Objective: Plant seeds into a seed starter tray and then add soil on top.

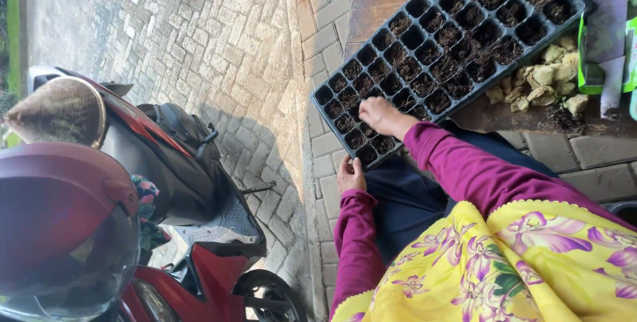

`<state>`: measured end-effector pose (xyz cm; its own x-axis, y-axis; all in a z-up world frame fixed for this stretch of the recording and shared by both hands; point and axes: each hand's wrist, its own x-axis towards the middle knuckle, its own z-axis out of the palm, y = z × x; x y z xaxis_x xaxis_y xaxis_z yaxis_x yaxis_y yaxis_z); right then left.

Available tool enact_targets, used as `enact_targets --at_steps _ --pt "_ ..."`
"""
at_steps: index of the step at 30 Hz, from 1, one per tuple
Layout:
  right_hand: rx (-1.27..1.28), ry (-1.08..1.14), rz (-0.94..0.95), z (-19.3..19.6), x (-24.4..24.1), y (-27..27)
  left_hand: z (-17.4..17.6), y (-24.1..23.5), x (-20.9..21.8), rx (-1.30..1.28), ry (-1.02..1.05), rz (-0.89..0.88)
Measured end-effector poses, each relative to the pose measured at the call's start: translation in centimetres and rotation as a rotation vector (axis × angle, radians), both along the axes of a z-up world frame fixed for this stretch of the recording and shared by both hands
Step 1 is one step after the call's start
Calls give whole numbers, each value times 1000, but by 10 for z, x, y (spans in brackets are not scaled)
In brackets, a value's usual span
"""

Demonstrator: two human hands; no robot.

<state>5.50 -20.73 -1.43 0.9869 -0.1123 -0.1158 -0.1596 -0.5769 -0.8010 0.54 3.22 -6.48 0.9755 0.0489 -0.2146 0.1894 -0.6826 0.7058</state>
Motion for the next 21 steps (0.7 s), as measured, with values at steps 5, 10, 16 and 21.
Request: enact_targets --at_steps 5,10,16,21 --pt "-114 -186 -74 -36 18 -49 8 -10 -2 0 -1 36" --pt "-6 -154 -107 6 11 -62 34 -15 -7 72 28 57" --pt "-297 -308 -104 30 -19 -69 39 -16 -7 86 69 10" --pt "-351 -269 -111 41 -70 -102 45 -16 -6 114 68 -7"
